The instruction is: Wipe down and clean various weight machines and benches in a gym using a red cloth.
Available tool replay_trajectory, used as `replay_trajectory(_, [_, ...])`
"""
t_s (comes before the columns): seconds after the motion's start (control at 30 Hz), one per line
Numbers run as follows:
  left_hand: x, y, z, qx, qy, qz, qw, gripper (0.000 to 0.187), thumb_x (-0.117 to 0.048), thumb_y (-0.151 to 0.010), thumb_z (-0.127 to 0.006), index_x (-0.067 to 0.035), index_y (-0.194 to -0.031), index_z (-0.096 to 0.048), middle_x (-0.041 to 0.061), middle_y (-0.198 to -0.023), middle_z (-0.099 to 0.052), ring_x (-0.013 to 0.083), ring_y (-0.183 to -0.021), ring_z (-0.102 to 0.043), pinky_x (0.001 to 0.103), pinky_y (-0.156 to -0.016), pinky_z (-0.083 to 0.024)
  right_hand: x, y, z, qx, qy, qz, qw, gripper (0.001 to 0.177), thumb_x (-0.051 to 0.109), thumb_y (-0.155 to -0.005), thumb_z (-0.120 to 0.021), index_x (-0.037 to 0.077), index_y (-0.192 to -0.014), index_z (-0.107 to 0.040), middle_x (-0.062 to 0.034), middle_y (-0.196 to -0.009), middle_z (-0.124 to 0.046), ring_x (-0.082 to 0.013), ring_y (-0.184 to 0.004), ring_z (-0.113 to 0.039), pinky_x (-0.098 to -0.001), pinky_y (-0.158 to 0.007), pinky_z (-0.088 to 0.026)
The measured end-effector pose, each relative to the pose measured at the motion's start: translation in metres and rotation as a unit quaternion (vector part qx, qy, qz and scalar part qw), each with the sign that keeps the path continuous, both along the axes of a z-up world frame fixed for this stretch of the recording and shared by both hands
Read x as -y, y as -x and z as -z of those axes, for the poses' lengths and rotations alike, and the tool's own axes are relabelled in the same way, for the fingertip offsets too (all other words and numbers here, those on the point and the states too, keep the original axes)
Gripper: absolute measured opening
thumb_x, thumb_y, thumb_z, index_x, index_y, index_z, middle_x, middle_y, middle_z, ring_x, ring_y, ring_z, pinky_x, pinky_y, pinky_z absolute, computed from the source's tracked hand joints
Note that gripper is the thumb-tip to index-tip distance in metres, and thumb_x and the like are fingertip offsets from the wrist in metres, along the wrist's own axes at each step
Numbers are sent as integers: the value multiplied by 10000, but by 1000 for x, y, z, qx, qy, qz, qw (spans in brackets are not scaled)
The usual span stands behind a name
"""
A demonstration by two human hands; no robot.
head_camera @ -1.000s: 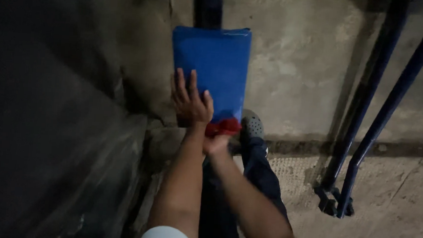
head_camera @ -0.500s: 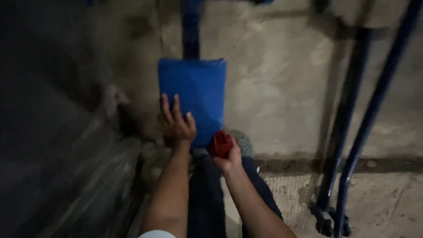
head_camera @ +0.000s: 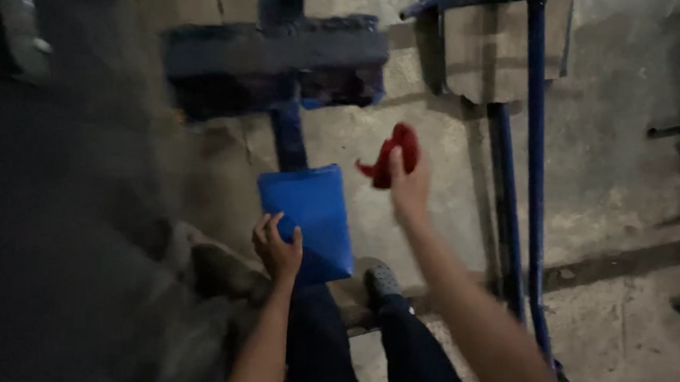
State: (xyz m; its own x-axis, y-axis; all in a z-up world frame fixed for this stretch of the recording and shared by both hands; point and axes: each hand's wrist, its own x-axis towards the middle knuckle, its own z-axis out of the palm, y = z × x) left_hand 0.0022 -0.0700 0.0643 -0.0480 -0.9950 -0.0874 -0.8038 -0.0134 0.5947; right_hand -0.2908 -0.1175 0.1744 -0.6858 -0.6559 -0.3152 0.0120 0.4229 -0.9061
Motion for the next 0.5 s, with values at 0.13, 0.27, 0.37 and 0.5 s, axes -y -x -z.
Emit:
replay_trajectory(0.13, [101,-19,-28,-5,-73,-40,997,571,-340,-1000,-699,-144,-1491,-484,154,-1511,-464,425,-1414,-399,616,-1170,-320,62,25,-38,-159,-30,-91,983,600,331,-1030,-698,18,-1484,-460,-200,-1407,-604,-317,-1286,-603,-424,-1047,-511])
replay_trajectory(0.27, [226,-17,-99,-101,97,-9,990,755,-317,-1004,-772,-132,-1590,-333,186,-1597,-378,410,-1494,-382,585,-1234,-355,132,36,-63,-255,30,-98,962,533,192,-995,-755,35,-1441,-508,-222,-1394,-595,-361,-1283,-592,-431,-1067,-491])
replay_trajectory(0.37, [297,-11,-156,-45,115,60,991,976,-340,-898,-867,-97,-1615,-251,235,-1609,-309,453,-1484,-299,615,-1199,-294,160,26,-31,-357,69,-92,927,447,109,-1007,-750,29,-1400,-552,-236,-1405,-587,-409,-1315,-559,-442,-1099,-470])
replay_trajectory(0.5, [348,-18,-147,-6,39,158,987,1043,-282,-778,-913,-133,-1584,-268,196,-1617,-290,426,-1490,-239,576,-1194,-281,201,-40,-18,-455,122,-87,878,371,-53,-805,-714,115,-1135,-685,-114,-1162,-705,-340,-1151,-659,-452,-1033,-486])
